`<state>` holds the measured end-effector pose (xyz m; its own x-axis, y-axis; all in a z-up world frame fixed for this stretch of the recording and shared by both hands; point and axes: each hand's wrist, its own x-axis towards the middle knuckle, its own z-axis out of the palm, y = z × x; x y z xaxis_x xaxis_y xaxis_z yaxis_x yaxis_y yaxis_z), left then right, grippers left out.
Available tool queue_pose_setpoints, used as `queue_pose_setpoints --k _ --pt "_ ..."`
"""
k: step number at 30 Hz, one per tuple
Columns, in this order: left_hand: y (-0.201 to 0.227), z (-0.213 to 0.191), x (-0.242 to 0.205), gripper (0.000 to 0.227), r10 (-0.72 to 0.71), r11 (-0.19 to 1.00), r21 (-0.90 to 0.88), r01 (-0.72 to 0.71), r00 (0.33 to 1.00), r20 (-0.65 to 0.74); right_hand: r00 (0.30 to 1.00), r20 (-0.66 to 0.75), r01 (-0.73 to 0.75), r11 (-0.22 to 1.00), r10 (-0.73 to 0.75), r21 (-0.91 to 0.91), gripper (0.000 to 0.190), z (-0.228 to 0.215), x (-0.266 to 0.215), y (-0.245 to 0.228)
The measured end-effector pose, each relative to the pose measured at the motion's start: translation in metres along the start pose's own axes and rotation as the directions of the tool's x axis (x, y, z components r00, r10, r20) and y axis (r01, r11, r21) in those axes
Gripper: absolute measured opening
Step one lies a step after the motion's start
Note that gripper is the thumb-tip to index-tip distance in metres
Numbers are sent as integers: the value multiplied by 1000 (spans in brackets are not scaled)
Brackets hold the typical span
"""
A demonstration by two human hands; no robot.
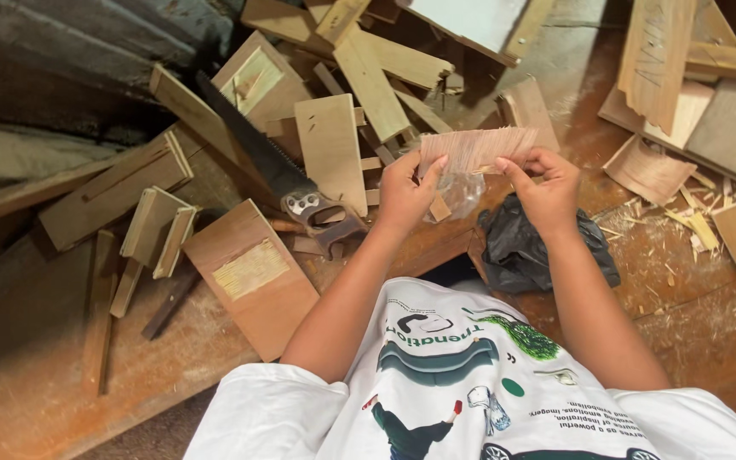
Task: The person uses a hand saw to cut small wooden pieces on a workbench. They hold the wood with one hand and saw with the other, then inspect the cut pieces and handle a hammer and additional wood scraps.
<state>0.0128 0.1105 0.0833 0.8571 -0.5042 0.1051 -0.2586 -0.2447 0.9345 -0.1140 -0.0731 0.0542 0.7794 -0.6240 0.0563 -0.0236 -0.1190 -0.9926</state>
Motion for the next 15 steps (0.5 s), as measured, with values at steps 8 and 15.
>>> queue_pose_setpoints --k 8,15 --pt "-16 -55 -17 19 7 998 -54 -16 989 -151 988 155 11 998 -21 68 12 57 8 -26" --pt "3 -111 -17 26 163 974 -126 -190 966 -198 925 210 311 949 -317 61 20 87 20 -70"
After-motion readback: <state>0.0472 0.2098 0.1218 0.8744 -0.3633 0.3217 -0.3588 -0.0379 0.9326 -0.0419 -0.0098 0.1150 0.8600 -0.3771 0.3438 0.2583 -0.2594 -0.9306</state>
